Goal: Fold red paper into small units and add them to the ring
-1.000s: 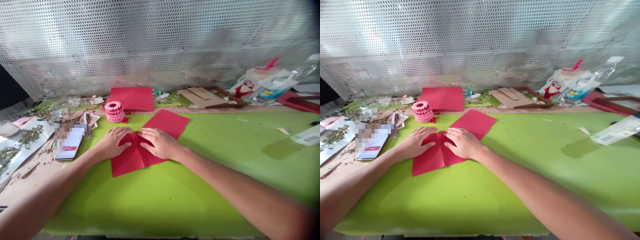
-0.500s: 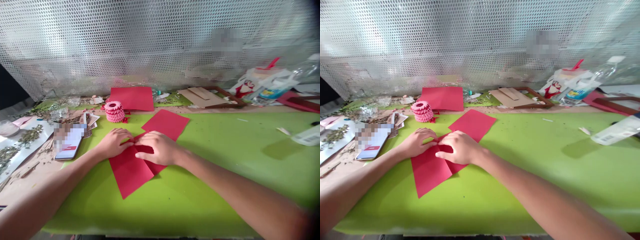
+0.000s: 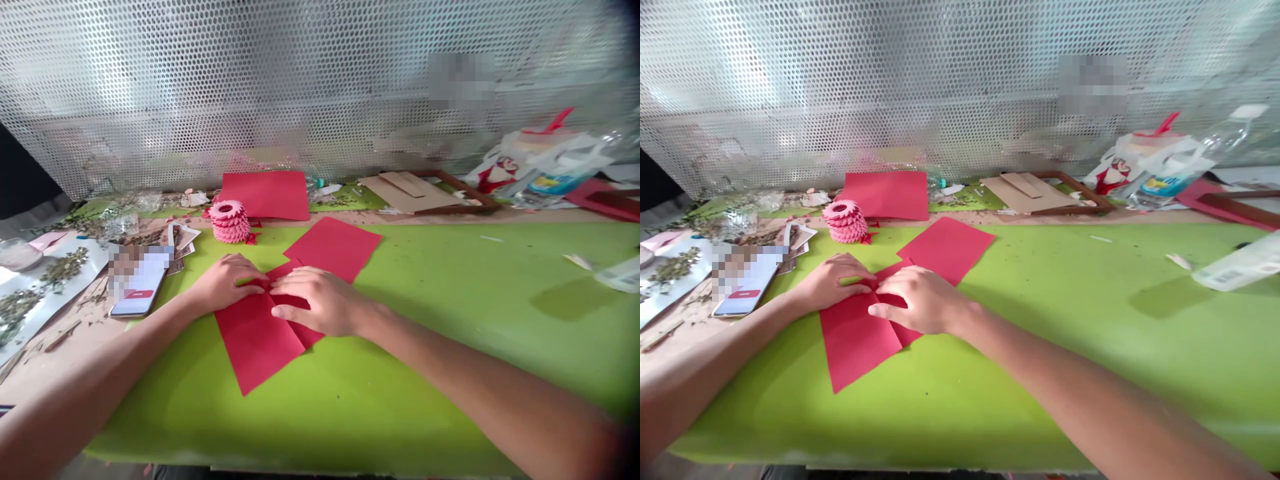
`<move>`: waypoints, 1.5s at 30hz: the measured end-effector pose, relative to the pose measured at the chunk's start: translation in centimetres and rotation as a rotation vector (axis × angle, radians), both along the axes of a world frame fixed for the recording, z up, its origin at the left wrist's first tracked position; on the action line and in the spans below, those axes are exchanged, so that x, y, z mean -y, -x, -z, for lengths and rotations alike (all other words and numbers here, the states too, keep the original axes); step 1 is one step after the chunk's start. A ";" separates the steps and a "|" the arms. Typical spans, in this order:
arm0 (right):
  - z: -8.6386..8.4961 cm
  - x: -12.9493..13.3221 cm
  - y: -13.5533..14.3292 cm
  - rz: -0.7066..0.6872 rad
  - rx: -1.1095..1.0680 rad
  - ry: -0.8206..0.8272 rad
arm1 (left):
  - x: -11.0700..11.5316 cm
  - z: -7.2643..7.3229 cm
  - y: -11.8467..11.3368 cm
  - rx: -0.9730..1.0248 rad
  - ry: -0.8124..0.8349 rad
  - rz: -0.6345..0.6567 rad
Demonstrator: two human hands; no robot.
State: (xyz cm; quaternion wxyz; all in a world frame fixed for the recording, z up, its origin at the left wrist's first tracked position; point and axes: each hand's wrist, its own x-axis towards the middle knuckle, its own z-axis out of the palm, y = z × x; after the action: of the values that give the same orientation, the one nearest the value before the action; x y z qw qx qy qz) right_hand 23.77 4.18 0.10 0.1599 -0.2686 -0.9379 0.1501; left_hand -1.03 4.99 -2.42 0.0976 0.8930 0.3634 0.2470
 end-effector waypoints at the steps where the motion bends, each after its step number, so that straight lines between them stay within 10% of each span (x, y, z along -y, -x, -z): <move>1: 0.1 0.0 0.0 0.001 0.000 -0.006 | 0.0 0.0 0.0 -0.010 -0.009 -0.006; 19: 1.1 -0.2 -0.1 -0.033 -0.028 -0.005 | 0.1 -0.1 0.0 -0.074 -0.026 0.029; 27: 0.6 0.0 -0.2 -0.276 -0.018 0.069 | 1.3 -1.4 -0.3 -0.108 0.100 0.165; 37: -0.3 1.3 -0.4 0.162 0.115 -0.144 | 2.8 -3.0 -0.1 -0.506 -0.128 -0.335; 45: 0.7 0.1 -0.6 0.140 0.163 -0.153 | 2.1 -1.5 -0.3 -0.381 -0.018 -0.066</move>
State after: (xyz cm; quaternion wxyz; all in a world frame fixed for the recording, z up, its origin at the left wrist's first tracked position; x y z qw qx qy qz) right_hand 24.34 4.06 -0.62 0.1134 -0.3318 -0.9355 0.0443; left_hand -0.70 2.90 -0.89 0.0107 0.9120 0.4022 0.0797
